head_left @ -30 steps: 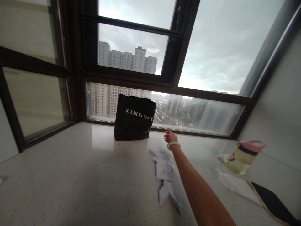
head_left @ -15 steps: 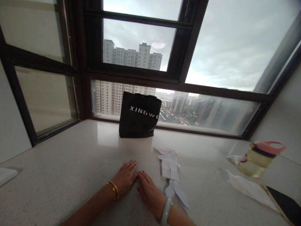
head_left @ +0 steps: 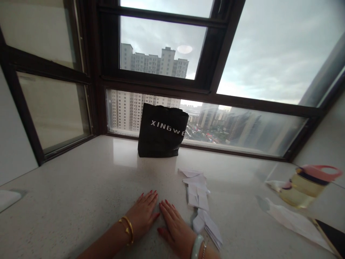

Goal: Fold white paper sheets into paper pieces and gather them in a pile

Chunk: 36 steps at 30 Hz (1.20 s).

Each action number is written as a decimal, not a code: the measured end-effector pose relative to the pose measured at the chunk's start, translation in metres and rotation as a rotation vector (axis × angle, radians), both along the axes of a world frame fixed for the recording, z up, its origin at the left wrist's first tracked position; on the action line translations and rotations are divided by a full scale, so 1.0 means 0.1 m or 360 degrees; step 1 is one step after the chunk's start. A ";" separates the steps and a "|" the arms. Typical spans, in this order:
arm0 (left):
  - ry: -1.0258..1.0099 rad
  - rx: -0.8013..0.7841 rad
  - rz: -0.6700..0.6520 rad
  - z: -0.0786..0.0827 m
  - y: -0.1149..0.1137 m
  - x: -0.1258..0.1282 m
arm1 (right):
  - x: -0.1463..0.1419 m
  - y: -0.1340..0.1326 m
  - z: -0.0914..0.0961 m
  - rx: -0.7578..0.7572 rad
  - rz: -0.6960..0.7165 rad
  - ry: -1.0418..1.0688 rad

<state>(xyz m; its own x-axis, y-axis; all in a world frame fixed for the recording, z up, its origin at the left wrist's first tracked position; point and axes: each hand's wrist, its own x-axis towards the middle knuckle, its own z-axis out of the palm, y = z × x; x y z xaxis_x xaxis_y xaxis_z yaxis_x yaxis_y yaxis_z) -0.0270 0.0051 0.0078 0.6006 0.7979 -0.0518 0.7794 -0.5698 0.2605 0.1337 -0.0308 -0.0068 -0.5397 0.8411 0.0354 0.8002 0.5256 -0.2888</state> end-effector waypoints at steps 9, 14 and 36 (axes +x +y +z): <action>0.0061 -0.0076 0.0009 0.04 -0.07 -0.05 | 0.03 0.08 -0.29 0.0112 -0.0006 -0.0032; 0.0072 -0.0020 -0.0019 0.02 -0.08 -0.07 | 0.11 0.22 -0.53 0.0266 0.0118 -0.0055; 0.0056 0.0036 -0.0025 -0.01 -0.08 -0.07 | 0.08 0.16 -0.39 0.0178 0.0032 -0.0019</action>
